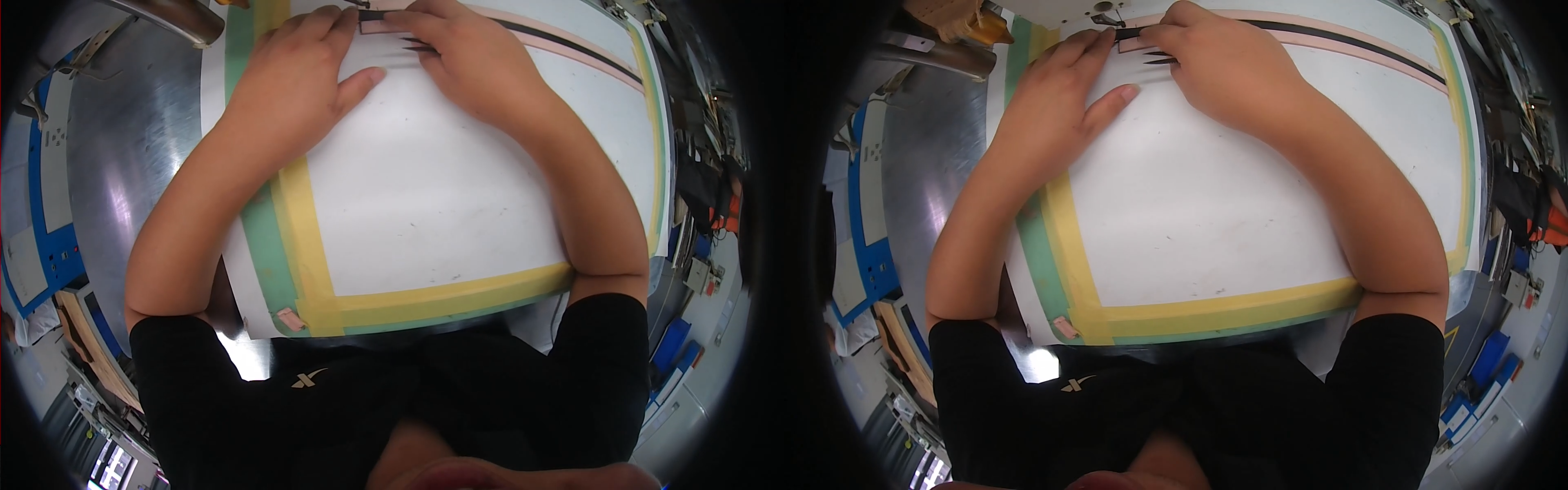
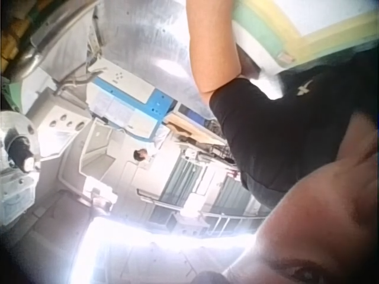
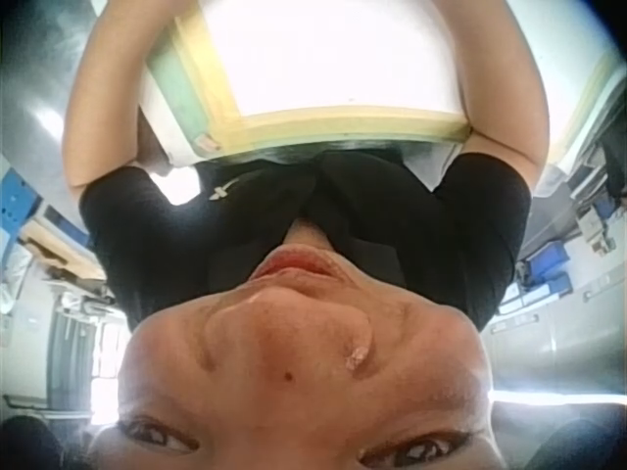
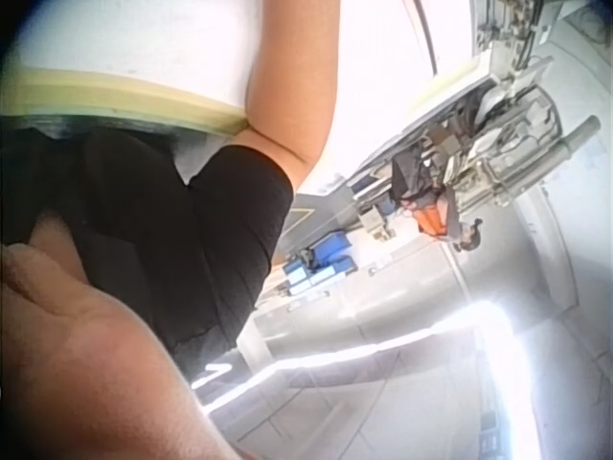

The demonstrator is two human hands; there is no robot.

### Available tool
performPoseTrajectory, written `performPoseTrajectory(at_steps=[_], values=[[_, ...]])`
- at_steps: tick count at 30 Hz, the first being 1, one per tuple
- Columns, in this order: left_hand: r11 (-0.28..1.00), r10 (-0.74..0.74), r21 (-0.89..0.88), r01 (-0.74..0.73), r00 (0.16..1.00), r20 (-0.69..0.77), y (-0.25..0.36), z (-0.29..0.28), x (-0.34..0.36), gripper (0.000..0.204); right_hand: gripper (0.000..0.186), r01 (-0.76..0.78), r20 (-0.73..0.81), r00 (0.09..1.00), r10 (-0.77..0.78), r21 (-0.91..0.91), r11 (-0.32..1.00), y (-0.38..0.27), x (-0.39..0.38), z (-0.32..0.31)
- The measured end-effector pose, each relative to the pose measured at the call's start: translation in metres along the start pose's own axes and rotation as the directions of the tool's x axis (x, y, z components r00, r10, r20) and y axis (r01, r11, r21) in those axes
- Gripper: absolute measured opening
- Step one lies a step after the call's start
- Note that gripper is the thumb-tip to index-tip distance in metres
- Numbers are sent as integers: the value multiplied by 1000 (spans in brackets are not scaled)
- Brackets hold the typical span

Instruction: Aligning zipper strips on a template and processing them through an automated sewing machine.

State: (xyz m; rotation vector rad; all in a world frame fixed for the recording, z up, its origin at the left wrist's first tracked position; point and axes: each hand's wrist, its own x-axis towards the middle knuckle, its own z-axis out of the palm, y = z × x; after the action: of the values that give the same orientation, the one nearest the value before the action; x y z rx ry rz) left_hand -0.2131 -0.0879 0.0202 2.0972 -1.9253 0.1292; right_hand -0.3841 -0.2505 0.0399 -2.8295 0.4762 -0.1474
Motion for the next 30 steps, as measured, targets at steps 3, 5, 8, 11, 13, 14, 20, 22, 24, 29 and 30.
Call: performPoseTrajectory(at_steps=[3,5,8,11,13,14,20,22,24,29,30], values=[[1000,-19,20,18,1000,15,3,-1,1,68,43,20,-15,1000,-20,-21,1000,-1,-1,-1],[999,-20,31,20,1000,9,4,-2,2,68,41,28,-36,999,-29,-7,1000,-2,-1,0],[999,5,32,-5,1000,-1,3,-2,2,67,40,48,-57,997,-48,-11,999,-2,-1,1],[1000,-16,-4,16,1000,25,2,0,3,66,37,43,-75,996,-47,-54,998,-1,0,4],[1000,-16,24,16,1000,-6,2,1,3,64,40,36,-105,994,-43,-64,997,-2,-3,7],[998,1,70,2,999,-49,4,3,3,62,41,37,-122,991,-45,-70,997,-2,-4,8],[997,44,70,-37,993,-108,11,7,2,54,39,45,-131,989,-64,-147,988,-4,-4,9],[997,23,73,-17,996,-87,13,6,1,54,39,53,-135,988,-73,-151,987,-4,-4,8],[994,21,106,-13,997,-76,16,6,0,56,39,70,-161,982,-97,-164,984,-3,-6,7],[995,-15,94,23,996,-84,21,8,-2,57,43,-45,-90,996,29,-175,984,12,-19,-1],[995,-26,93,33,997,-76,22,9,-1,57,45,-70,-92,994,55,-176,982,17,-23,-3]])
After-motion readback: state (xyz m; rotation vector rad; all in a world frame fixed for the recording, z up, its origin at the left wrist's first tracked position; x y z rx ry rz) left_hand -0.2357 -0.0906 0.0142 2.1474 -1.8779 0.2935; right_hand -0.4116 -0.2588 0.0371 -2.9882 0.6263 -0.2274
